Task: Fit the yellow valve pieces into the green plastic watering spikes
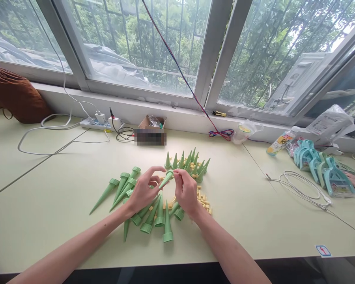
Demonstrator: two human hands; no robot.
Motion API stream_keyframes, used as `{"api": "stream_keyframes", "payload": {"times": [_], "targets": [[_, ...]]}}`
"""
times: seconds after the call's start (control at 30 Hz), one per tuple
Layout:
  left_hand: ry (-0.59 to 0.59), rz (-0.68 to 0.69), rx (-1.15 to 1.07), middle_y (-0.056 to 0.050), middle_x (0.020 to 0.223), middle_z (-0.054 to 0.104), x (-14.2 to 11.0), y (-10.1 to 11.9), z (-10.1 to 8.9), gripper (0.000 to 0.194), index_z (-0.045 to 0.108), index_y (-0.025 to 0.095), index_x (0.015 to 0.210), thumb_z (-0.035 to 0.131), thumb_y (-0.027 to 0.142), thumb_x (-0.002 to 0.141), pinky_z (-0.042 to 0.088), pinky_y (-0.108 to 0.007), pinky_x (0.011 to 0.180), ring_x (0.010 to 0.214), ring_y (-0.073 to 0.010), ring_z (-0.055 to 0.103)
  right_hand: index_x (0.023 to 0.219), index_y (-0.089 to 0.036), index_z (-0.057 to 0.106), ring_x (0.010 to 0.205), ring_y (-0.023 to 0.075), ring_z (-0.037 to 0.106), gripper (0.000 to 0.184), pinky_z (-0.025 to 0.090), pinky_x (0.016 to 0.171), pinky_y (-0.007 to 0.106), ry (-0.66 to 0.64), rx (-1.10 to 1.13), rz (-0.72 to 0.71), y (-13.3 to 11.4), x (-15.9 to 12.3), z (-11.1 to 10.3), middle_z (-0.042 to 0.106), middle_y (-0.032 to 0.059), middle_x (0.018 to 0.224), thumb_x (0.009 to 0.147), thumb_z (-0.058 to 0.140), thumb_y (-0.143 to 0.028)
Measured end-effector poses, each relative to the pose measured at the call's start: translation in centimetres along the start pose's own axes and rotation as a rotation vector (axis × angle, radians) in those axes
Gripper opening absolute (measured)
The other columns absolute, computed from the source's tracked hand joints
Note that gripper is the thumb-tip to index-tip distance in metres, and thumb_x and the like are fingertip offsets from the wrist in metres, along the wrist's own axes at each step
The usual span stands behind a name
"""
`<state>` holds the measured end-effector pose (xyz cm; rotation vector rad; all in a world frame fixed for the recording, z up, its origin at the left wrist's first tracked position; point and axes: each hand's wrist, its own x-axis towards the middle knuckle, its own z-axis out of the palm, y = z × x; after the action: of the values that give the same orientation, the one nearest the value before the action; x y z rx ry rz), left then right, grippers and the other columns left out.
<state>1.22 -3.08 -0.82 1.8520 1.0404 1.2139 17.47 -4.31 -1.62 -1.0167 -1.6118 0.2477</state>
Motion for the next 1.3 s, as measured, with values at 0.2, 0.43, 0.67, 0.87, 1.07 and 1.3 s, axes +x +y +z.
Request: {"api": "stream_keyframes", "payload": {"times": [0.2,0.43,0.67,0.87,1.07,1.3], "targets": [[-0.103,-0.139,-0.143,0.001,0.054,0.055,0.0,-0.1,-0.1,0.045,0.058,0.014,0.070,0.043,0.047,0.098,0.041,-0.019,0.044,0.044,-0.0088,0.053,0.100,-0.019,0.060,0.052,0.0099,0.049,0.016,0.041,0.051,0.022,-0.032,0.030,0.011,0.5,-0.4,0.0,0.055,-0.0029,0.066,0.101,0.044,-0.023],[-0.162,-0.109,-0.168,0.002,0.054,0.056,-0.1,-0.4,-0.2,0.040,0.060,0.014,0.074,0.051,0.047,0.095,0.040,-0.020,0.045,0.045,-0.0091,0.053,0.103,-0.019,0.059,0.051,0.0102,0.049,0.014,0.042,0.051,0.023,-0.067,0.045,0.006,0.7,-0.6,-0.1,0.055,-0.0034,0.064,0.100,0.046,-0.024],[-0.120,-0.073,-0.150,0.001,0.070,0.057,-0.4,-0.1,0.1,0.022,0.061,0.014,0.085,0.065,0.036,0.088,0.049,-0.020,0.049,0.053,-0.0096,0.058,0.107,-0.020,0.057,0.049,0.0094,0.048,0.014,0.041,0.048,0.022,-0.052,0.059,0.026,0.9,-0.6,0.1,0.055,-0.0039,0.065,0.100,0.046,-0.025],[-0.045,0.065,-0.078,-0.004,0.099,0.063,-0.6,-0.5,0.3,0.016,0.068,0.018,0.099,0.061,0.030,0.092,0.050,-0.019,0.049,0.057,-0.0055,0.055,0.106,-0.020,0.057,0.050,0.0102,0.047,0.014,0.040,0.049,0.022,-0.070,0.077,0.068,1.0,-0.8,0.5,0.054,-0.0037,0.065,0.100,0.046,-0.026],[0.039,0.115,-0.016,-0.005,0.101,0.060,-0.4,-0.7,0.3,0.015,0.070,0.021,0.101,0.060,0.027,0.092,0.052,-0.017,0.049,0.063,-0.0066,0.058,0.100,-0.020,0.058,0.050,0.0107,0.047,0.015,0.041,0.049,0.022,-0.056,0.108,0.091,0.8,-0.7,0.7,0.053,-0.0036,0.063,0.100,0.046,-0.029],[0.008,0.140,0.029,-0.007,0.106,0.061,0.5,-0.9,-0.6,0.025,0.061,0.019,0.113,0.062,0.031,0.090,0.056,-0.021,0.051,0.069,-0.0109,0.064,0.087,-0.020,0.054,0.049,0.0093,0.047,0.021,0.040,0.049,0.021,-0.003,0.164,0.036,0.8,-0.2,1.1,0.052,-0.0036,0.063,0.102,0.042,-0.028]]}}
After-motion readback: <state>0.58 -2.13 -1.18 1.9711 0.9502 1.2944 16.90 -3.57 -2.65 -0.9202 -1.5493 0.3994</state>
